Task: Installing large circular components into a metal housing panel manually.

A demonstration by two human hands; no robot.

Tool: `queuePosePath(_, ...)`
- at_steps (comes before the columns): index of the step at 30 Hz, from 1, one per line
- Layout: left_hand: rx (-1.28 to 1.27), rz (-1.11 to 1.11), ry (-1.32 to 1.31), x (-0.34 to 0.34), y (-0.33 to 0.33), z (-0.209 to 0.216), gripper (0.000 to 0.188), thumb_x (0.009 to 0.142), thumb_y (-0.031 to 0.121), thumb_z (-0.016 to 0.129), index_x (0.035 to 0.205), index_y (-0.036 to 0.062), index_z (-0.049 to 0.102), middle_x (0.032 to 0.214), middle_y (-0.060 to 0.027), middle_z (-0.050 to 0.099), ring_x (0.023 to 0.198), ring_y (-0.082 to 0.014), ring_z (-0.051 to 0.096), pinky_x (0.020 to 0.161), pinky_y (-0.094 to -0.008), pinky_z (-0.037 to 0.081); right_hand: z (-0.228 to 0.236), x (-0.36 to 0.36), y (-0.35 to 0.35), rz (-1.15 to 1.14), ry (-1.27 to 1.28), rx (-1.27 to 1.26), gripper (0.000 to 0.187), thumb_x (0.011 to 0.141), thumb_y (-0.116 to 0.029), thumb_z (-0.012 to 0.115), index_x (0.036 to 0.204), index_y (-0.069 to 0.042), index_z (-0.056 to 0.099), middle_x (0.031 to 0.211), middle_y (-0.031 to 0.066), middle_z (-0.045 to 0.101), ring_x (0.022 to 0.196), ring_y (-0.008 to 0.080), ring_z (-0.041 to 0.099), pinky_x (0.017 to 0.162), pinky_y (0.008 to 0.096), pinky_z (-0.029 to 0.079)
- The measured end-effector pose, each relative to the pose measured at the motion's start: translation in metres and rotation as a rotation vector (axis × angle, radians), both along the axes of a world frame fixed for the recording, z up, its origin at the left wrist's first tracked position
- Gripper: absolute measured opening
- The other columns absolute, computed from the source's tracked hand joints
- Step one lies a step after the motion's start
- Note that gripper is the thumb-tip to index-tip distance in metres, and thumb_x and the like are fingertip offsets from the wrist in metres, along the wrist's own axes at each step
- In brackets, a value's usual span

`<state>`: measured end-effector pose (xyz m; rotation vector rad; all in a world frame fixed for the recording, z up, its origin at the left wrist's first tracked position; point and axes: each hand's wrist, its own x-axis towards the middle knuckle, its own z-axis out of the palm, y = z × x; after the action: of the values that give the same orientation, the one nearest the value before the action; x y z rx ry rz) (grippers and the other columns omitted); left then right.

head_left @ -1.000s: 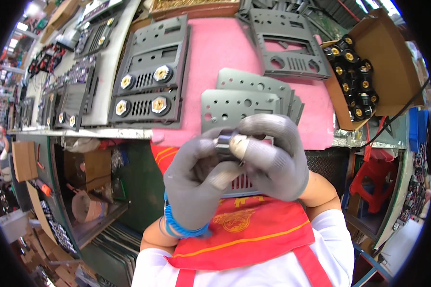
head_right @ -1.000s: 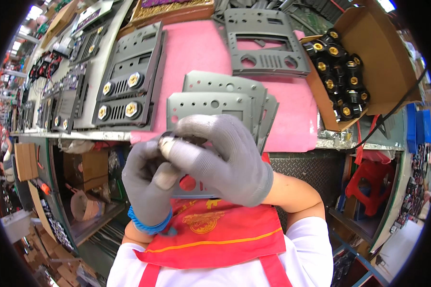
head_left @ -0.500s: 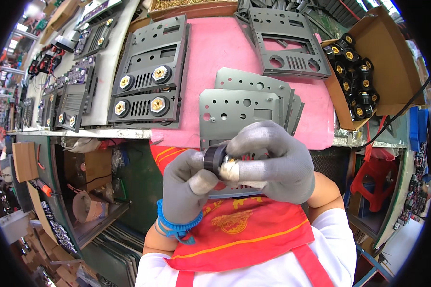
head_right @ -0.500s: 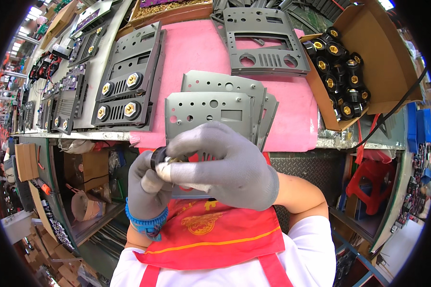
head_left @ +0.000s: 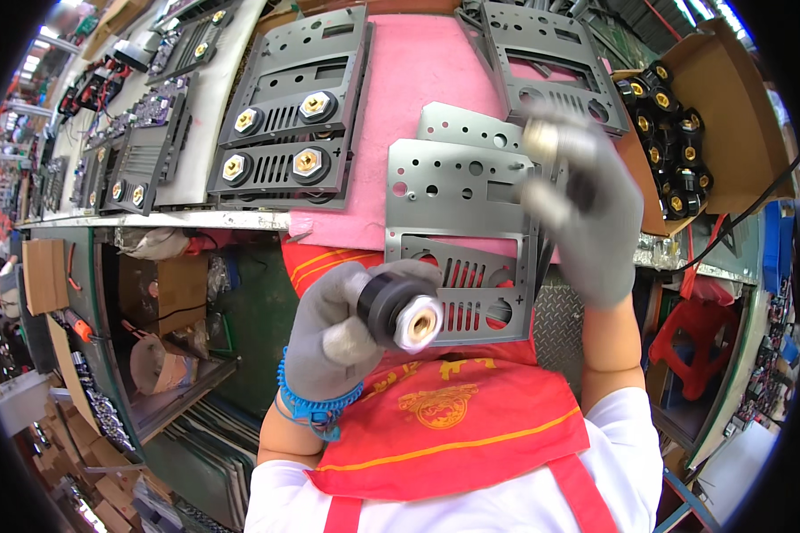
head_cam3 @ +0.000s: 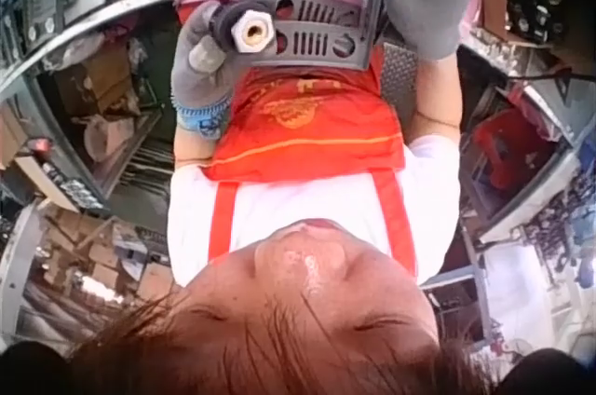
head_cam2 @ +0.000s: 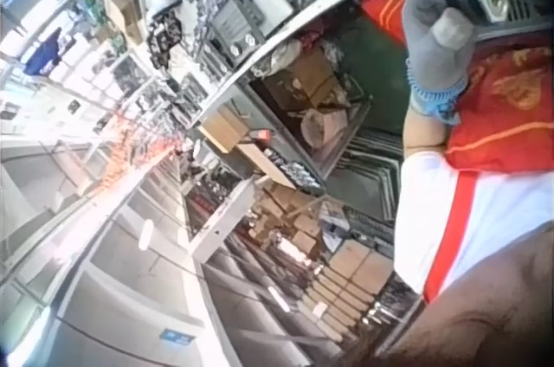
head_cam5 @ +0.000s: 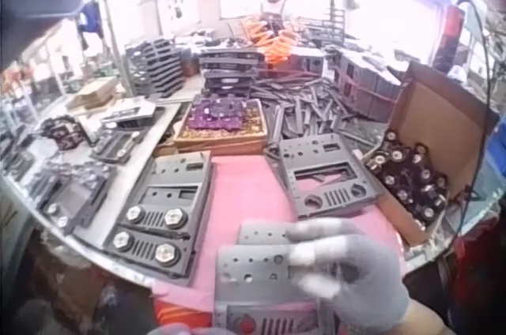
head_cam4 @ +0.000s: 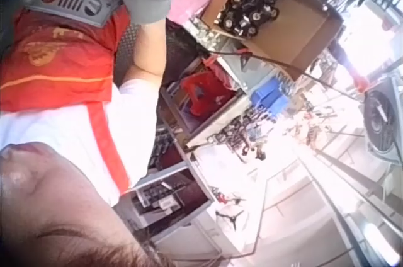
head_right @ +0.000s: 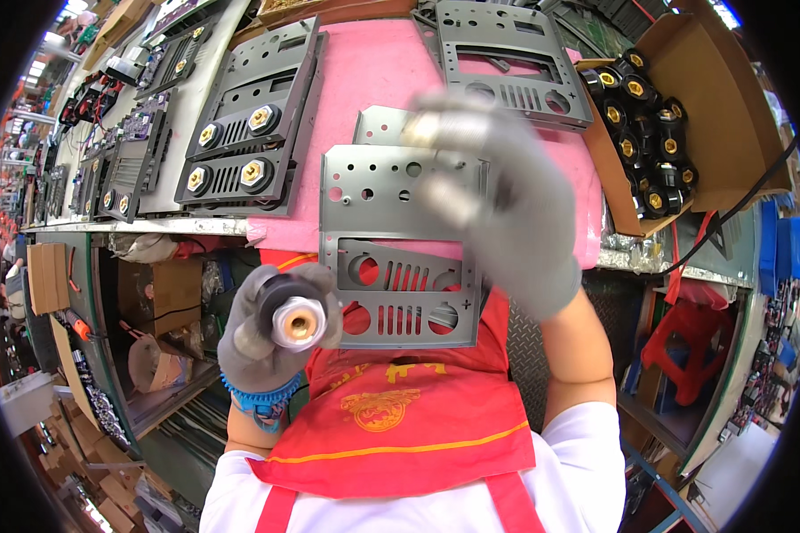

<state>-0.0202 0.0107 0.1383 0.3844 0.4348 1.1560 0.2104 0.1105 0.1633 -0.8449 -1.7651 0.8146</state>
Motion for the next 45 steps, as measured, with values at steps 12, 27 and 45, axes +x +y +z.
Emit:
queuePosePath(12,-0.243,-0.182,-0.128,-0.008,-0.02,-0.001,0.043,0.094,0.029,0.065,0.122,-0.0013,0.052,0.116,-0.0158,0.063,0.106,-0.029,0.065,0.091,-0.0433,0.053,0.002,-0.034,-0.035,0.428,-0.15,0.318,0.023,0.074,-0.021,0.077,0.094,-0.015,0.067,0.108,0.0002,0.067,0.09,0.0183,0.061,0.088,0.0383,0.043)
queuePosePath(27,-0.197,-0.125,-0.058,-0.009,-0.026,-0.005,0.042,0.096,0.031,0.063,0.118,-0.0019,0.052,0.114,-0.0131,0.062,0.103,-0.0223,0.063,0.089,-0.0355,0.052,0.003,-0.036,-0.04,0.429,-0.215,0.336,0.027,0.073,-0.018,0.078,0.096,-0.011,0.066,0.107,0.0065,0.066,0.087,0.0208,0.061,0.079,0.0348,0.049)
queuePosePath(45,-0.252,-0.135,0.254,-0.058,-0.069,-0.097,0.042,0.086,0.034,0.073,0.105,-0.0017,0.061,0.124,-0.0206,0.061,0.111,-0.0262,0.061,0.095,-0.0394,0.047,-0.045,-0.01,-0.055,0.066,-0.51,0.079,0.028,0.071,-0.007,0.077,0.094,-0.007,0.061,0.116,0.0133,0.065,0.088,0.033,0.064,0.078,0.0395,0.05)
